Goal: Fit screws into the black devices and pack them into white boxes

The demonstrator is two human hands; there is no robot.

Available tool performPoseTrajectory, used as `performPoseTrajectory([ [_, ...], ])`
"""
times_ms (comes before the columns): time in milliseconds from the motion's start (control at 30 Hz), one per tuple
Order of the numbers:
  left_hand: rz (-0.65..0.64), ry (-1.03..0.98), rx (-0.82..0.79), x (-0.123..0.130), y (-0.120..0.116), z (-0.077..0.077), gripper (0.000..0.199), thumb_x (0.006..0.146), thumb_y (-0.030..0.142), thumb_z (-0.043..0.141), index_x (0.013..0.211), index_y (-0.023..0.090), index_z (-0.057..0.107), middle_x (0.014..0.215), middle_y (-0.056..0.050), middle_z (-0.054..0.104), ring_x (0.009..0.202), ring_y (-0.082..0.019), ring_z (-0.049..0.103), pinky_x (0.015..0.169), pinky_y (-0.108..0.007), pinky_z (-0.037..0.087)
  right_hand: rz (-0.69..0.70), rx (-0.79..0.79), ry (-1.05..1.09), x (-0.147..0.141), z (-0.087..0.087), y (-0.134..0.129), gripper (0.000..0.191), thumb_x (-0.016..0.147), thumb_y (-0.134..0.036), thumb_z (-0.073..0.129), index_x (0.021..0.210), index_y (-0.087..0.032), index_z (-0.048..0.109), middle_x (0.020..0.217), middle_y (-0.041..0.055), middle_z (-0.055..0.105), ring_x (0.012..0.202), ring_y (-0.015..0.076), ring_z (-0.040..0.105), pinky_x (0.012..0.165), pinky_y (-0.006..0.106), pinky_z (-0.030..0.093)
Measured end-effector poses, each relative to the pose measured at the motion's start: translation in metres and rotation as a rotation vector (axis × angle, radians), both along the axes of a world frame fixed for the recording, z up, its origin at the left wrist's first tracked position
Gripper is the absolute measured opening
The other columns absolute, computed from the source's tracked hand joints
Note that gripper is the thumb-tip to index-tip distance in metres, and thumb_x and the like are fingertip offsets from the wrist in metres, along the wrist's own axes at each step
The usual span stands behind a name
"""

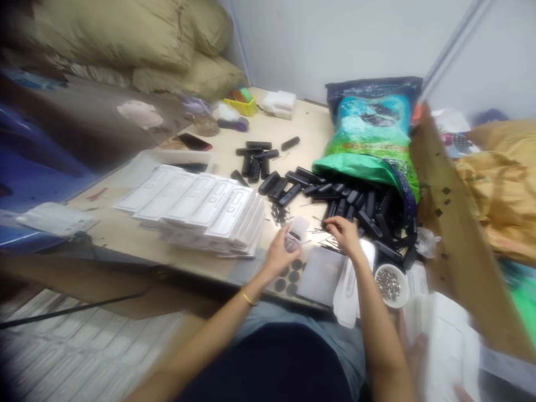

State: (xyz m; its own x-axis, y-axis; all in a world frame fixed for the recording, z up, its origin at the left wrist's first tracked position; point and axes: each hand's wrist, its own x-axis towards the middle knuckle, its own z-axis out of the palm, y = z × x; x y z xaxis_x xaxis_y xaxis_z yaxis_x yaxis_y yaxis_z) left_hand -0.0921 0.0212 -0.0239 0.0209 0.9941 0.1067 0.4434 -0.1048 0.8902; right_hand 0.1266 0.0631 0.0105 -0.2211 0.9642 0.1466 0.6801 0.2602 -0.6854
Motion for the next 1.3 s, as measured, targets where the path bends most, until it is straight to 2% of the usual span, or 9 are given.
performPoseTrajectory([
  [133,-0.114,0.108,0.067,0.002,0.000,0.004,0.072,0.068,0.019,0.061,0.136,0.019,0.037,0.129,-0.012,0.050,0.120,-0.028,0.047,0.103,-0.043,0.037,0.177,0.091,-0.089,-0.014,0.034,-0.031,0.028,0.088,-0.014,0.041,0.092,-0.022,0.066,0.090,0.0062,0.062,0.087,0.0195,0.053,0.077,0.033,0.043],
  [267,-0.223,0.117,0.147,0.008,-0.004,0.009,0.072,0.066,0.017,0.062,0.135,0.020,0.040,0.125,-0.011,0.053,0.118,-0.028,0.049,0.103,-0.043,0.037,0.263,0.037,-0.148,-0.037,0.043,-0.048,0.025,0.085,-0.010,0.046,0.090,-0.023,0.066,0.089,0.0049,0.059,0.090,0.0192,0.049,0.080,0.032,0.043],
  [367,-0.221,0.056,0.123,0.012,-0.007,0.013,0.072,0.069,0.018,0.061,0.136,0.019,0.036,0.127,-0.011,0.052,0.118,-0.027,0.049,0.102,-0.041,0.039,0.130,0.045,0.048,-0.045,0.040,-0.055,0.026,0.085,-0.018,0.053,0.110,-0.023,0.058,0.102,0.0063,0.054,0.093,0.0188,0.050,0.084,0.033,0.045],
  [567,-0.277,-0.155,0.138,0.037,-0.015,0.016,0.069,0.071,0.018,0.062,0.134,0.021,0.033,0.133,-0.009,0.047,0.121,-0.023,0.048,0.103,-0.037,0.039,-0.491,0.100,0.526,-0.052,0.022,-0.071,0.052,0.075,-0.036,0.067,0.120,-0.025,0.044,0.117,0.0077,0.045,0.094,0.0174,0.052,0.079,0.032,0.049],
  [667,-0.305,-0.257,0.137,0.054,-0.016,0.010,0.060,0.071,0.017,0.062,0.126,0.021,0.037,0.124,-0.009,0.051,0.116,-0.021,0.051,0.100,-0.035,0.041,-0.455,-0.005,0.794,-0.043,0.008,-0.072,0.059,0.070,-0.041,0.070,0.120,-0.026,0.043,0.121,0.0067,0.048,0.099,0.0177,0.053,0.081,0.030,0.049],
  [800,-0.344,-0.236,0.075,0.066,-0.020,0.002,0.051,0.068,0.015,0.062,0.115,0.020,0.042,0.113,-0.007,0.054,0.103,-0.020,0.057,0.090,-0.034,0.046,-0.298,-0.173,0.972,-0.026,-0.010,-0.070,0.039,0.075,-0.049,0.062,0.101,-0.022,0.052,0.092,0.0016,0.060,0.083,0.0157,0.057,0.077,0.028,0.047],
  [933,-0.408,-0.176,0.033,0.070,-0.024,-0.004,0.051,0.067,0.016,0.062,0.114,0.021,0.041,0.111,-0.007,0.055,0.097,-0.020,0.058,0.085,-0.034,0.047,-0.402,-0.129,0.852,-0.022,-0.016,-0.072,0.036,0.074,-0.046,0.064,0.097,-0.022,0.050,0.083,-0.0016,0.059,0.073,0.0143,0.055,0.069,0.026,0.045],
  [1133,-0.469,-0.236,-0.004,0.084,-0.014,-0.005,0.060,0.070,0.020,0.063,0.122,0.021,0.033,0.123,-0.012,0.053,0.107,-0.022,0.056,0.091,-0.037,0.045,-0.522,0.189,0.357,-0.025,-0.012,-0.085,0.016,0.082,-0.037,0.056,0.078,-0.021,0.057,0.082,0.0018,0.057,0.082,0.0180,0.054,0.077,0.032,0.043],
  [1300,-0.451,-0.310,-0.045,0.092,-0.011,0.000,0.076,0.072,0.020,0.063,0.135,0.022,0.020,0.132,-0.015,0.050,0.113,-0.022,0.055,0.095,-0.039,0.043,-0.578,0.257,0.379,-0.028,-0.012,-0.092,0.014,0.087,-0.030,0.050,0.086,-0.020,0.060,0.091,0.0051,0.060,0.090,0.0188,0.055,0.083,0.034,0.044],
])
